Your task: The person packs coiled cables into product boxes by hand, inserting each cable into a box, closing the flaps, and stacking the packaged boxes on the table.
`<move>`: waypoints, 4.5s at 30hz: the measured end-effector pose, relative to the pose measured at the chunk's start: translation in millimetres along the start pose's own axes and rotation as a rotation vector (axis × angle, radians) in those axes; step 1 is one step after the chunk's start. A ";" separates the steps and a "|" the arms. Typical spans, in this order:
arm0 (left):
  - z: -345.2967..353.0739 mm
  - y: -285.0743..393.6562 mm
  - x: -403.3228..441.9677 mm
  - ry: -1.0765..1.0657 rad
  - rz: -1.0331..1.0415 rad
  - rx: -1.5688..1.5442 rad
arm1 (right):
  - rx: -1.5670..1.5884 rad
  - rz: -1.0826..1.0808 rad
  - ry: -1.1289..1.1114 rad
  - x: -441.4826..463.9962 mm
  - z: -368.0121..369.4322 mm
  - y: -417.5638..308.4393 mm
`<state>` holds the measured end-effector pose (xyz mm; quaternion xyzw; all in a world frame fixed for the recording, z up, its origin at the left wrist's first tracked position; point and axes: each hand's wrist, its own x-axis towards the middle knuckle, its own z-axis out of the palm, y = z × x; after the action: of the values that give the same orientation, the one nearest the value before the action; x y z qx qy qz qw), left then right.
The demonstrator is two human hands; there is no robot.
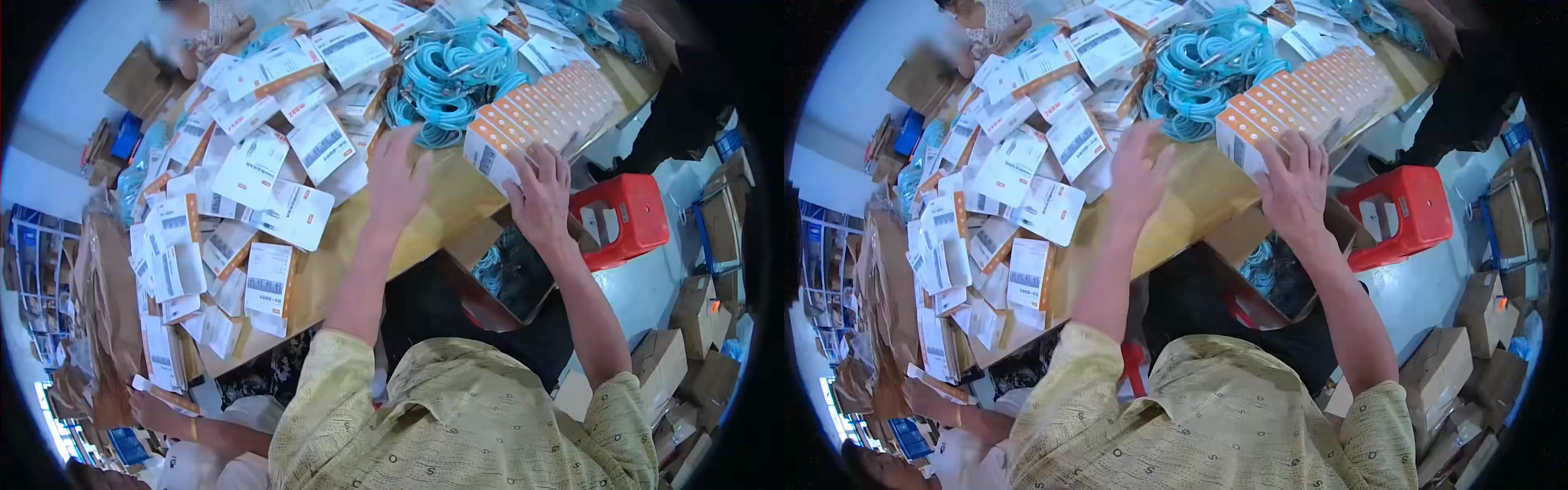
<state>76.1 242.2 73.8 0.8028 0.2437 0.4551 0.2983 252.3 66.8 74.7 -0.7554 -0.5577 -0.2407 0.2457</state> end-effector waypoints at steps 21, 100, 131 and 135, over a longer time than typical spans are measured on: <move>-74.1 45.2 134.6 0.156 -0.027 -0.239 | 0.267 0.033 -0.186 16.2 -32.4 5.6; 95.6 123.4 -207.9 -0.668 -0.644 -0.531 | 0.090 0.127 -0.912 -112.2 -156.7 26.0; 96.6 118.1 -196.6 -0.681 -0.597 -0.447 | 0.224 -0.009 -1.341 -75.8 -107.9 42.1; 93.5 109.2 -201.8 -0.618 -0.650 -0.423 | 0.375 0.507 -1.164 -79.9 -114.9 54.1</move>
<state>76.8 7.6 -5.9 0.7046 0.2838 0.1188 0.6395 273.1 -78.5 105.9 -0.8144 -0.4369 0.3734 0.0806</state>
